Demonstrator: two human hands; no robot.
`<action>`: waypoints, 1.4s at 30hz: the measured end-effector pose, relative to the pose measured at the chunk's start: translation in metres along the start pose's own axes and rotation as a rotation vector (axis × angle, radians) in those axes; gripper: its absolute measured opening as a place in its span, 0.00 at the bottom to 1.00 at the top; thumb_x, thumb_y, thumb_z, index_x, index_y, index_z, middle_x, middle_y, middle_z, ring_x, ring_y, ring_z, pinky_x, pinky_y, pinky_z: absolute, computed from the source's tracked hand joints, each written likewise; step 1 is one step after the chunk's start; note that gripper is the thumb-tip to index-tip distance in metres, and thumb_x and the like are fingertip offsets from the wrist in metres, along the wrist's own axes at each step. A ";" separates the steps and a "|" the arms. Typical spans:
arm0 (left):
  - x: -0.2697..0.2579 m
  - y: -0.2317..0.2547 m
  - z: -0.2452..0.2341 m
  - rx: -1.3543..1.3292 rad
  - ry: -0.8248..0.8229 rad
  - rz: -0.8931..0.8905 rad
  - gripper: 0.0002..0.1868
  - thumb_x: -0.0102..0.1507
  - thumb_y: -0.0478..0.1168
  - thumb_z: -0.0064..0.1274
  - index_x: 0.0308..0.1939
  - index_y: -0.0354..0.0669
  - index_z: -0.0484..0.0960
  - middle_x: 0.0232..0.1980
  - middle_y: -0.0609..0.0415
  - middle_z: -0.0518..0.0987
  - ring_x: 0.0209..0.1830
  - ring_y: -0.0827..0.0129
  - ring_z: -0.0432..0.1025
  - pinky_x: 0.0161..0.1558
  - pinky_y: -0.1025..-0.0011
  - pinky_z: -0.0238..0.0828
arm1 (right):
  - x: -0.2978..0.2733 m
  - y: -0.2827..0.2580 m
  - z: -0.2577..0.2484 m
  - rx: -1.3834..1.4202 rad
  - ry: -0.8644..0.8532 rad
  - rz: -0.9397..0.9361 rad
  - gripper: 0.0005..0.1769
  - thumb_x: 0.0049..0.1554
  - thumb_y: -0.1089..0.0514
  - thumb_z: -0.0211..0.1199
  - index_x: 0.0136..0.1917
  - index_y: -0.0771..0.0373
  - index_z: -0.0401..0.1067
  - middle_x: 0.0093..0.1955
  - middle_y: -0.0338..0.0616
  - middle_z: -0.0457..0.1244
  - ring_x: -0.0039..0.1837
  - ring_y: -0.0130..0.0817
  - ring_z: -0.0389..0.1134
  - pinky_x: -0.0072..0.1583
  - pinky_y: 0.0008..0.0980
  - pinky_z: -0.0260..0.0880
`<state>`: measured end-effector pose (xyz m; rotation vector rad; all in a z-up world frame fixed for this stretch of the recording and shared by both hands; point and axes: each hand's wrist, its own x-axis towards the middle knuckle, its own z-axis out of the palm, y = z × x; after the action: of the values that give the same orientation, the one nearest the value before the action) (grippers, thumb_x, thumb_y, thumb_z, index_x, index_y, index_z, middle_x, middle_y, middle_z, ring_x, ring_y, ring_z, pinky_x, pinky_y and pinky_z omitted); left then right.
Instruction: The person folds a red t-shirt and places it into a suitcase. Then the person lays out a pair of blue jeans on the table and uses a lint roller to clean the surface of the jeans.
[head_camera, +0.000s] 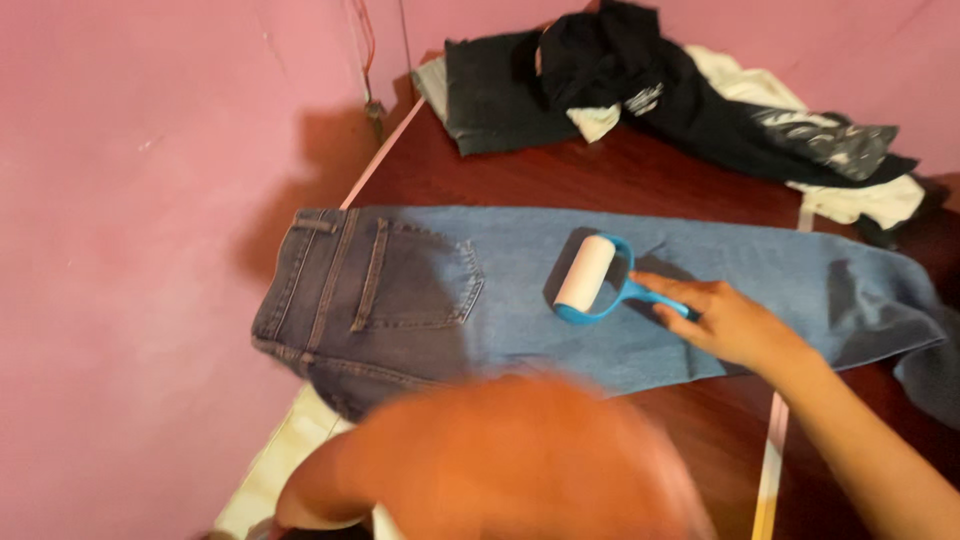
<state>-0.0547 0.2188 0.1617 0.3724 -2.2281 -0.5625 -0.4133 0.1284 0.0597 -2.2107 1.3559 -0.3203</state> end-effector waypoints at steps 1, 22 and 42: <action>-0.001 0.016 -0.001 0.018 0.006 -0.016 0.14 0.64 0.42 0.61 0.53 0.45 0.82 0.58 0.53 0.81 0.59 0.61 0.76 0.58 0.65 0.73 | 0.001 -0.001 0.000 -0.006 -0.021 0.035 0.32 0.56 0.50 0.59 0.74 0.37 0.64 0.39 0.50 0.71 0.32 0.45 0.71 0.43 0.43 0.72; -0.019 0.086 -0.019 0.284 0.140 -0.182 0.18 0.64 0.44 0.60 0.56 0.43 0.82 0.63 0.50 0.78 0.66 0.56 0.69 0.65 0.60 0.64 | 0.051 -0.071 -0.018 -0.221 -0.151 0.177 0.28 0.59 0.41 0.59 0.73 0.27 0.63 0.26 0.57 0.63 0.28 0.50 0.66 0.41 0.47 0.70; -0.027 0.078 -0.002 0.331 0.163 -0.163 0.21 0.65 0.46 0.59 0.59 0.41 0.81 0.68 0.48 0.75 0.73 0.52 0.63 0.71 0.56 0.55 | 0.070 -0.090 -0.004 -0.251 -0.141 0.241 0.28 0.60 0.39 0.53 0.74 0.31 0.64 0.33 0.57 0.68 0.40 0.53 0.73 0.50 0.50 0.74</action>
<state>-0.0425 0.2966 0.1854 0.7478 -2.1434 -0.2335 -0.3140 0.0983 0.1072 -2.1852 1.6352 0.0974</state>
